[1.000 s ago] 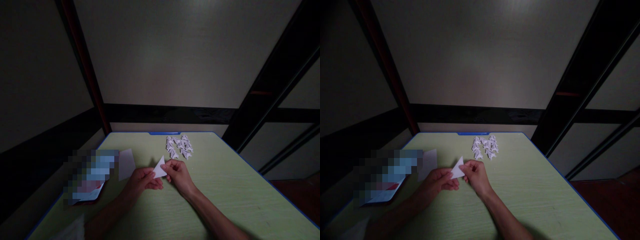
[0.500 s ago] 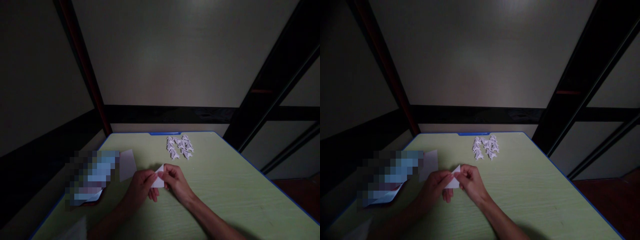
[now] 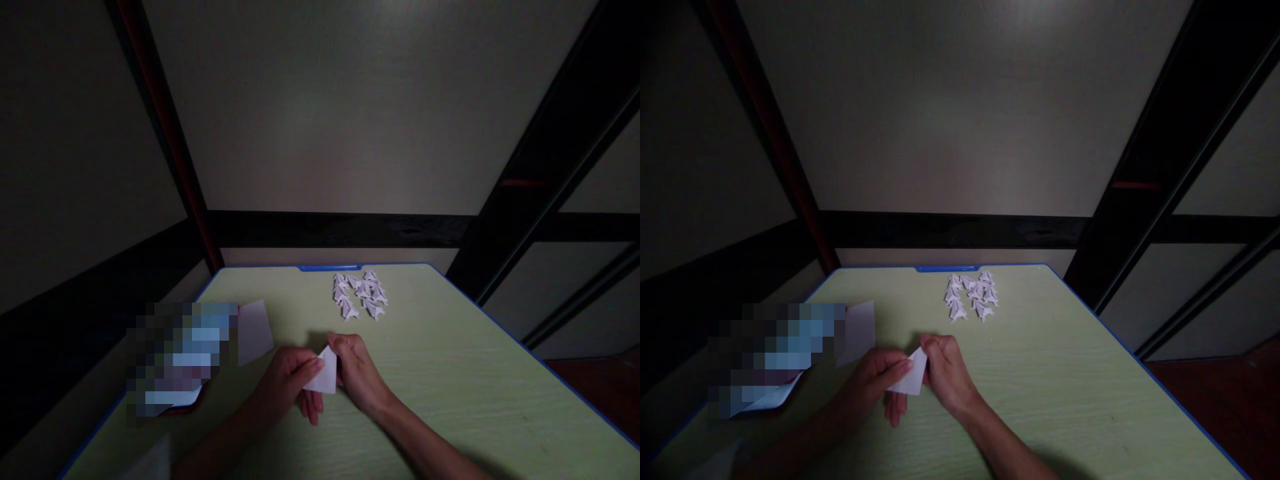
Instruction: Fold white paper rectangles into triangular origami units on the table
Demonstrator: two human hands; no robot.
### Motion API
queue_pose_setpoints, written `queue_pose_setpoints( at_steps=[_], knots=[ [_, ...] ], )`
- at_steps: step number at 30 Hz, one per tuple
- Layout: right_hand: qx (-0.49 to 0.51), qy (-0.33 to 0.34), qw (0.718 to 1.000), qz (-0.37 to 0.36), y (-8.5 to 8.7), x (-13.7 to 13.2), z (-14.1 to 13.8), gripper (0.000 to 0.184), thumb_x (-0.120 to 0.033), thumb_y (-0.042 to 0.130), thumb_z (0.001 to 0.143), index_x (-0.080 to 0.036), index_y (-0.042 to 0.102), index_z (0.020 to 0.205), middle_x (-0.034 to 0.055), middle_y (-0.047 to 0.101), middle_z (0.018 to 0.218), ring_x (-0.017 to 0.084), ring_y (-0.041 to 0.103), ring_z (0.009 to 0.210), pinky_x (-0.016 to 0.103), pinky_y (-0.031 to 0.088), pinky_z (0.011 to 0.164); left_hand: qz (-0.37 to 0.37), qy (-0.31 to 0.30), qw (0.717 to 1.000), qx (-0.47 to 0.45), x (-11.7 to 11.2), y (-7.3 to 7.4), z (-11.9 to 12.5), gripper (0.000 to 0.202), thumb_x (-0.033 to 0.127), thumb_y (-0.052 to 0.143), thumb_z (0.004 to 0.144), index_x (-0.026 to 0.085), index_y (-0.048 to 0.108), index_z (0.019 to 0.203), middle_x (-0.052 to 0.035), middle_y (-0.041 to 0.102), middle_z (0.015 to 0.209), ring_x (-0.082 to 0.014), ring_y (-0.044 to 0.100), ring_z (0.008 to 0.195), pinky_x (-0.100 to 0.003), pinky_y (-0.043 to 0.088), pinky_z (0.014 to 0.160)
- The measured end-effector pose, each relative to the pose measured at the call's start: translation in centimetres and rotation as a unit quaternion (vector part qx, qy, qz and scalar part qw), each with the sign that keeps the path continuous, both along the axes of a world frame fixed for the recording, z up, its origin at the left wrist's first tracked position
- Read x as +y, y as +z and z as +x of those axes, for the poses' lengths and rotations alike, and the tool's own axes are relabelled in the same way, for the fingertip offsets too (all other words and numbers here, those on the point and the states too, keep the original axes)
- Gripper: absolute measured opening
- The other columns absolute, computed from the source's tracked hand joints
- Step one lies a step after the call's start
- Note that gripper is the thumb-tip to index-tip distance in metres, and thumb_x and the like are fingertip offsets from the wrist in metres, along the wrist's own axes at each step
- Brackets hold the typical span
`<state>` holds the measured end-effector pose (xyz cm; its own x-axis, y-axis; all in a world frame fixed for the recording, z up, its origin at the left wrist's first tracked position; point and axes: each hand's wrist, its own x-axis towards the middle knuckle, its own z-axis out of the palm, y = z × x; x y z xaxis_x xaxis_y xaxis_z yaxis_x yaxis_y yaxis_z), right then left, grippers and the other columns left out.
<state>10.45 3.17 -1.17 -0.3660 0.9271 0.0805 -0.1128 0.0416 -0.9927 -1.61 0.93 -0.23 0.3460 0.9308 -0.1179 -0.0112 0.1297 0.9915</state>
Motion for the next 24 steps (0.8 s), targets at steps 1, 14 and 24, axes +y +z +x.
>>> queue_pose_setpoints(
  at_steps=[1,14,24],
  knots=[
    [0.004,-0.004,1.000,-0.002,-0.16,0.13,0.04,0.046,-0.040,0.033,0.078,-0.015,0.037,0.040,-0.0054,0.034,0.033,0.004,0.030,0.030,0.018,0.020,0.033,-0.004,0.000,1.000,-0.003,0.00,0.03,0.02,0.036,0.043,0.047,0.065,0.011,0.055,0.053,0.0003,0.053,0.034,-0.0074,0.046,0.025,-0.015,0.032,0.028],
    [0.043,0.044,0.997,-0.042,0.09,-0.18,-0.16,0.034,-0.042,0.045,0.071,-0.017,0.036,0.050,-0.0053,0.040,0.040,0.007,0.037,0.034,0.018,0.026,0.035,0.010,0.024,0.999,0.031,-0.25,-0.33,0.14,0.034,0.045,0.046,0.064,0.014,0.047,0.051,0.0029,0.049,0.036,-0.0067,0.043,0.029,-0.016,0.032,0.030],
    [-0.016,-0.134,0.989,0.063,0.14,0.34,0.38,0.032,-0.035,0.044,0.072,-0.018,0.032,0.048,-0.0068,0.026,0.046,0.006,0.023,0.042,0.019,0.020,0.038,0.074,0.079,0.989,0.105,-0.37,0.06,0.56,0.031,0.038,0.042,0.068,0.017,0.039,0.045,0.0091,0.030,0.029,-0.0041,0.024,0.027,-0.017,0.020,0.031]
  ],
)
